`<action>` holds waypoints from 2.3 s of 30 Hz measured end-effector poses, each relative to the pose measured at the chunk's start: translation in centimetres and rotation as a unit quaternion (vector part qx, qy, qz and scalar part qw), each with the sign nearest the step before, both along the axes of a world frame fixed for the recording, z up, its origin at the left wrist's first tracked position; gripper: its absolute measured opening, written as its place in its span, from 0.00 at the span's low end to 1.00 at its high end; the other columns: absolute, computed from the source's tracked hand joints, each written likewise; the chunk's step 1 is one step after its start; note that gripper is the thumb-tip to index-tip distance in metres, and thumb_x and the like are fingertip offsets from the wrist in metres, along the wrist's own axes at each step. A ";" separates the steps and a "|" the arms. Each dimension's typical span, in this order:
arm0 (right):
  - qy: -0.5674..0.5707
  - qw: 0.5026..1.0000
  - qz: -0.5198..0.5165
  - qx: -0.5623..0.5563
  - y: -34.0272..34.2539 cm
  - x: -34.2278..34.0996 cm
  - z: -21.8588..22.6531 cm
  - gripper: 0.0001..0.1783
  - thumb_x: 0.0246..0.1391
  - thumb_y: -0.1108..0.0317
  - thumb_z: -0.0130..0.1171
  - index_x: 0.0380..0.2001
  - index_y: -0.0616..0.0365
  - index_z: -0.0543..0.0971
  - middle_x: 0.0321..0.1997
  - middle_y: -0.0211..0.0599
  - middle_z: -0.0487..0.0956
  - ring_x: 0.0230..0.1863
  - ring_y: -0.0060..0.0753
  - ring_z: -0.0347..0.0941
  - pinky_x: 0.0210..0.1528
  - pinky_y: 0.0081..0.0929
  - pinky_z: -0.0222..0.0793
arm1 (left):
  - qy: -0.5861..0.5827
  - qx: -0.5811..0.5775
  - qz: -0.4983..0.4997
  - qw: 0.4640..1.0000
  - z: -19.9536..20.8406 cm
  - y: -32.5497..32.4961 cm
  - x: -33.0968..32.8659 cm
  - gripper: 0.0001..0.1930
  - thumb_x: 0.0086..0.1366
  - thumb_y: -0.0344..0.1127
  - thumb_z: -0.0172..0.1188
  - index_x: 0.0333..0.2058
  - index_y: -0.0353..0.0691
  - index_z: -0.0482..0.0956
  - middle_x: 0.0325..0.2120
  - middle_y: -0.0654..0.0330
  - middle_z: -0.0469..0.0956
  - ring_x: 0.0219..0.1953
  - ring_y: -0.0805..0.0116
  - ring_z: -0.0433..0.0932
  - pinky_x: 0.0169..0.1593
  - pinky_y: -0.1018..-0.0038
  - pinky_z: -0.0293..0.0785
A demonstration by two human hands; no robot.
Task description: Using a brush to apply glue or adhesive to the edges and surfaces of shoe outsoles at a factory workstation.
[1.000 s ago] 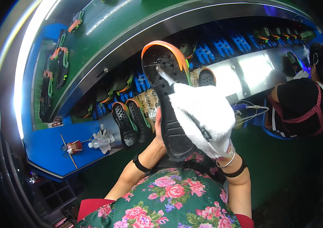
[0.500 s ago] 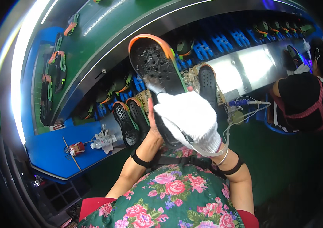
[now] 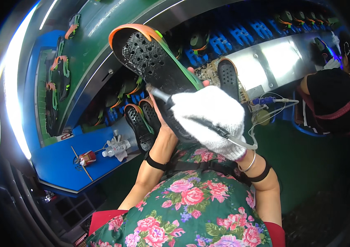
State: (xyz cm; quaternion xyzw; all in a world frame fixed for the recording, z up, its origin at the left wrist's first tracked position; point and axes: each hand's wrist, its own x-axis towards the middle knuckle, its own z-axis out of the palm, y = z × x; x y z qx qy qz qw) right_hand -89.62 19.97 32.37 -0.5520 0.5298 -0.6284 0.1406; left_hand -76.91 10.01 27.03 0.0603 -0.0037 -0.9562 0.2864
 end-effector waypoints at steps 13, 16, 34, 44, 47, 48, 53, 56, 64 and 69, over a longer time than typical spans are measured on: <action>0.119 0.992 0.050 -0.010 0.4 -0.5 -0.3 0.18 0.45 0.78 0.74 0.42 0.57 0.88 0.45 0.42 0.88 0.43 0.43 0.85 0.46 0.36 0.80 | 0.078 0.001 -0.009 0.997 0.4 -1.8 -0.8 0.58 0.60 0.86 0.46 0.75 0.46 0.55 0.64 0.29 0.68 0.59 0.28 0.75 0.61 0.33 0.73; 0.113 0.990 0.066 -0.044 0.3 1.3 0.1 0.19 0.45 0.79 0.73 0.43 0.57 0.87 0.45 0.42 0.88 0.41 0.42 0.85 0.44 0.35 0.80 | 0.095 -0.055 -0.045 0.993 -1.7 -2.8 -0.4 0.57 0.60 0.85 0.48 0.75 0.46 0.55 0.64 0.29 0.68 0.61 0.28 0.74 0.63 0.33 0.72; 0.034 0.996 0.078 -0.007 0.6 -0.8 -0.6 0.12 0.47 0.77 0.74 0.38 0.58 0.88 0.43 0.41 0.89 0.40 0.40 0.85 0.43 0.35 0.81 | 0.114 -0.185 -0.076 0.973 -1.6 -5.1 0.7 0.58 0.60 0.83 0.51 0.75 0.41 0.55 0.67 0.43 0.67 0.65 0.35 0.69 0.62 0.33 0.71; -0.038 0.991 0.129 -0.005 0.9 -0.8 -1.8 0.12 0.47 0.76 0.75 0.37 0.56 0.89 0.42 0.43 0.89 0.38 0.40 0.85 0.42 0.34 0.80 | 0.085 -0.106 0.001 0.991 -0.4 -3.8 1.1 0.56 0.60 0.81 0.55 0.77 0.52 0.52 0.78 0.49 0.47 0.68 0.21 0.61 0.62 0.31 0.71; 0.045 0.985 0.168 -0.003 1.6 0.0 -1.0 0.13 0.46 0.75 0.76 0.38 0.55 0.90 0.42 0.40 0.89 0.37 0.39 0.85 0.41 0.34 0.80 | 0.080 -0.113 -0.011 0.990 -0.2 -4.2 1.2 0.59 0.59 0.80 0.56 0.77 0.48 0.50 0.78 0.47 0.46 0.67 0.22 0.64 0.61 0.33 0.73; -0.027 0.980 0.199 0.012 1.6 -0.1 -0.9 0.10 0.47 0.75 0.76 0.36 0.55 0.90 0.41 0.40 0.89 0.37 0.39 0.85 0.41 0.34 0.80 | 0.078 -0.136 -0.029 0.987 -0.3 -4.4 1.4 0.60 0.59 0.80 0.57 0.77 0.46 0.49 0.78 0.46 0.47 0.66 0.22 0.65 0.61 0.35 0.75; -0.075 0.975 0.206 0.022 1.0 -1.6 -0.9 0.07 0.46 0.77 0.75 0.31 0.57 0.88 0.39 0.43 0.89 0.39 0.39 0.86 0.42 0.34 0.81 | 0.081 -0.177 -0.079 0.978 -0.9 -4.7 1.6 0.63 0.58 0.80 0.58 0.77 0.39 0.46 0.76 0.40 0.47 0.65 0.24 0.67 0.59 0.39 0.79; 0.077 0.985 0.156 -0.006 1.4 -0.9 -1.0 0.13 0.48 0.75 0.74 0.39 0.55 0.89 0.44 0.40 0.89 0.40 0.39 0.85 0.43 0.34 0.81 | 0.031 -0.151 -0.092 0.984 -0.7 -5.2 2.3 0.63 0.58 0.80 0.58 0.76 0.37 0.49 0.74 0.37 0.52 0.65 0.26 0.69 0.60 0.38 0.77; -0.186 0.945 0.259 0.070 2.5 0.0 0.3 0.07 0.42 0.74 0.76 0.30 0.55 0.90 0.33 0.40 0.89 0.36 0.38 0.86 0.39 0.31 0.79 | 0.039 -0.117 -0.170 0.978 -1.1 -5.8 3.1 0.63 0.57 0.77 0.62 0.76 0.35 0.49 0.72 0.35 0.55 0.66 0.27 0.68 0.65 0.37 0.71; 0.114 0.978 0.170 0.028 2.0 -1.9 0.2 0.13 0.46 0.75 0.74 0.38 0.51 0.90 0.43 0.39 0.89 0.41 0.39 0.86 0.44 0.34 0.81 | -0.233 -0.121 -0.089 0.961 -0.1 -5.5 3.9 0.55 0.61 0.71 0.60 0.75 0.36 0.57 0.73 0.37 0.59 0.67 0.32 0.69 0.68 0.36 0.68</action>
